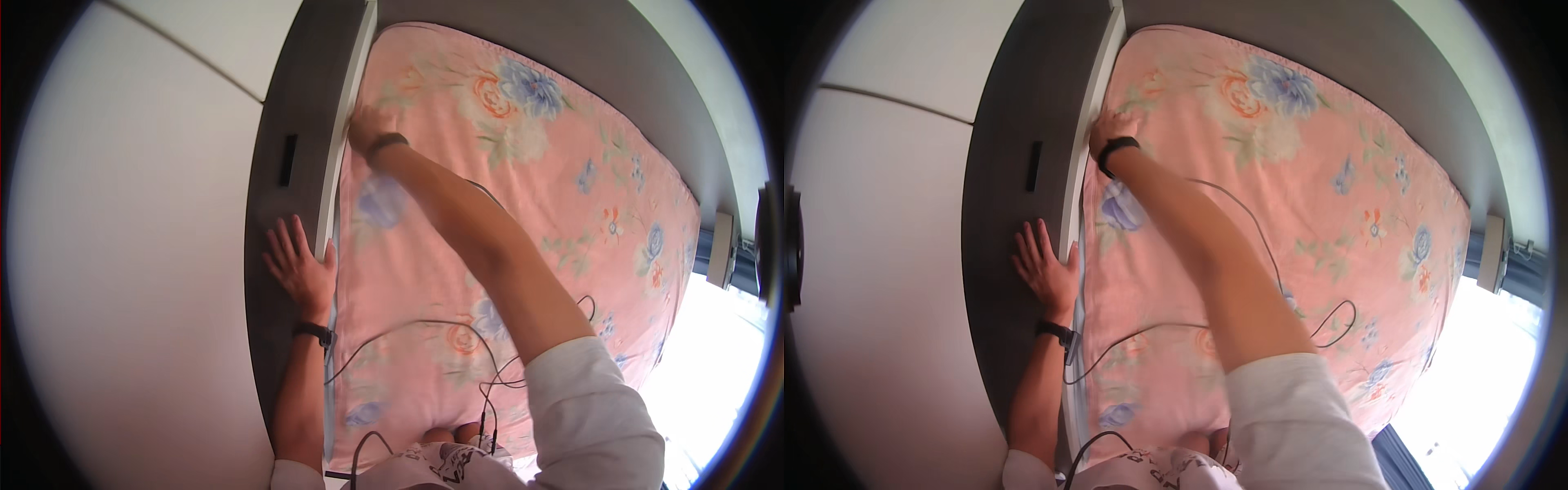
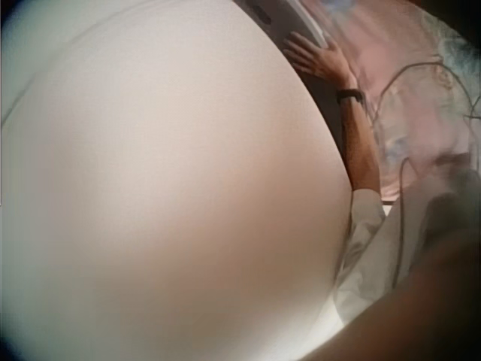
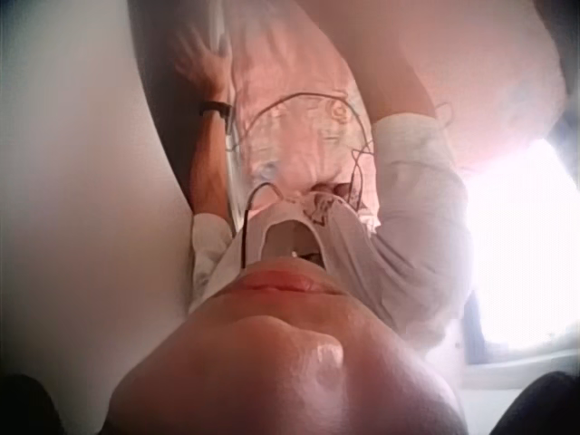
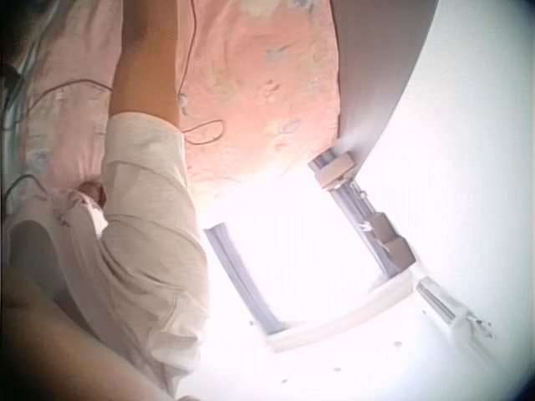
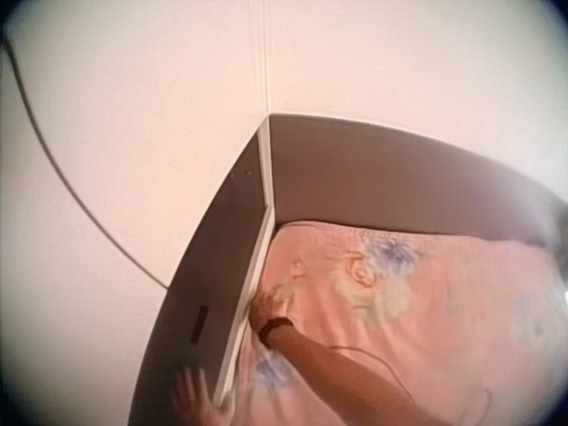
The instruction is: The person is making a bed by smoothing and tucking in a pink floral bedspread.
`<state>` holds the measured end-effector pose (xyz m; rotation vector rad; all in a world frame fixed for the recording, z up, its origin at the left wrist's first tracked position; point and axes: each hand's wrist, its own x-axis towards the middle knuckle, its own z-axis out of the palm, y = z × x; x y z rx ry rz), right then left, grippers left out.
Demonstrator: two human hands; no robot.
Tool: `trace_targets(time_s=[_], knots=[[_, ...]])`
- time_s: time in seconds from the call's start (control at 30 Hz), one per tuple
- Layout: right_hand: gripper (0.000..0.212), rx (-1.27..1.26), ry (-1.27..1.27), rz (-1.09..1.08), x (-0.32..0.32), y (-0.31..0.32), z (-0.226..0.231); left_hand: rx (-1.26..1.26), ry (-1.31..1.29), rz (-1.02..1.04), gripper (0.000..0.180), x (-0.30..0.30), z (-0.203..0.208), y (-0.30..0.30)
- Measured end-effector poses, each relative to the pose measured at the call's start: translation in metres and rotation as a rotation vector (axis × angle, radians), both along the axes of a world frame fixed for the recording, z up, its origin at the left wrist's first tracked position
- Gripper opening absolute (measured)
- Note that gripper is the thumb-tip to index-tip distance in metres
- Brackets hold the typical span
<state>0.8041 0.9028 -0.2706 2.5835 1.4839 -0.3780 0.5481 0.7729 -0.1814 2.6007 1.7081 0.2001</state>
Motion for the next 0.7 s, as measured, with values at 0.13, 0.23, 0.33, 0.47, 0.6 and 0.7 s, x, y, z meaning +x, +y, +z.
trace_targets(time_s=[0.13, 0.23, 0.33, 0.47, 0.6, 0.7], knots=[[0.032, 0.34, -0.017, 0.175, -0.01, -0.031, -0.012, 0.017, 0.022, -0.003, 0.077, -0.012, 0.002, 0.001], [0.035, 0.132, 0.021, 0.132, -0.024, -0.013, 0.006, 0.003, 0.053, 0.003, 0.077, -0.012, 0.007, 0.004], [0.032, -0.059, -0.112, 0.147, -0.044, -0.007, 0.008, 0.02, 0.018, -0.003, 0.076, -0.009, 0.005, 0.002], [0.028, -0.335, -0.324, 0.031, -0.032, 0.0, -0.001, 0.002, 0.002, -0.02, 0.076, 0.015, -0.006, -0.002], [0.028, 0.181, 0.028, 0.244, -0.032, -0.042, 0.013, 0.034, 0.031, -0.003, 0.076, -0.011, 0.003, 0.006], [0.03, 0.383, -0.064, 0.225, -0.043, -0.054, 0.026, 0.052, 0.01, -0.011, 0.077, -0.014, 0.007, 0.013]])
